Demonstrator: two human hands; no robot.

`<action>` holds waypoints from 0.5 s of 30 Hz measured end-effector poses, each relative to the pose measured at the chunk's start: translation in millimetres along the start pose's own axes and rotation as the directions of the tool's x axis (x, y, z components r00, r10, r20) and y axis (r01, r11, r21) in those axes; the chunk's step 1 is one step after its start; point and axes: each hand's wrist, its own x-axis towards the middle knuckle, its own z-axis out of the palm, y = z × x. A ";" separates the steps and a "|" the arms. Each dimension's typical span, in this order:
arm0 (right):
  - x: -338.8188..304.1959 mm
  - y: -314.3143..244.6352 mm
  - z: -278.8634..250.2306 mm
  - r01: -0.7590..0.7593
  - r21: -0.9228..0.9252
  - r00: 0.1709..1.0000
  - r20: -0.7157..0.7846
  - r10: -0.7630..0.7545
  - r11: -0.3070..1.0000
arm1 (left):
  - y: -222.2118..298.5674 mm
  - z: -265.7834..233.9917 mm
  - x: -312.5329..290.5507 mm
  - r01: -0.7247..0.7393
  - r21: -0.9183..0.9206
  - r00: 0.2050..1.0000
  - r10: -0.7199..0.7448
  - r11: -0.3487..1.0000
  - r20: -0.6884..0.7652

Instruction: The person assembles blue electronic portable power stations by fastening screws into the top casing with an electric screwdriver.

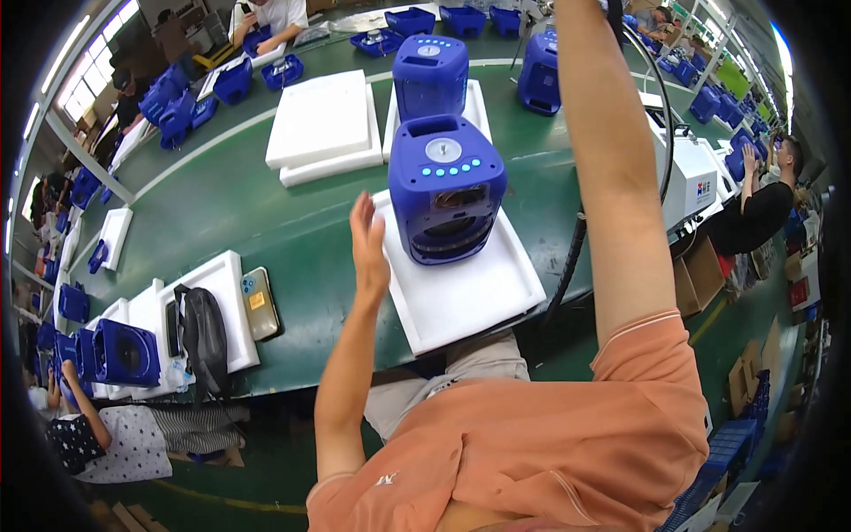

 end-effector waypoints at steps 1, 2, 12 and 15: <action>-7.7 -6.5 -9.0 0.059 0.012 0.997 0.052 -0.059 0.998 | 10.8 4.0 24.3 0.029 -0.092 0.999 -0.030 0.995 -0.013; -14.2 -14.3 -19.5 0.118 0.027 0.988 0.100 -0.120 0.993 | 14.2 6.9 45.9 0.051 -0.112 0.998 -0.048 0.992 0.031; -4.4 -15.6 -12.0 0.124 0.277 0.977 0.132 -0.165 0.953 | 39.8 48.6 54.5 0.093 -0.166 0.987 -0.069 0.982 0.146; -22.0 -12.0 -2.8 0.061 0.423 0.962 0.215 -0.165 0.904 | 34.3 48.8 42.7 0.047 -0.071 0.998 -0.044 0.996 0.047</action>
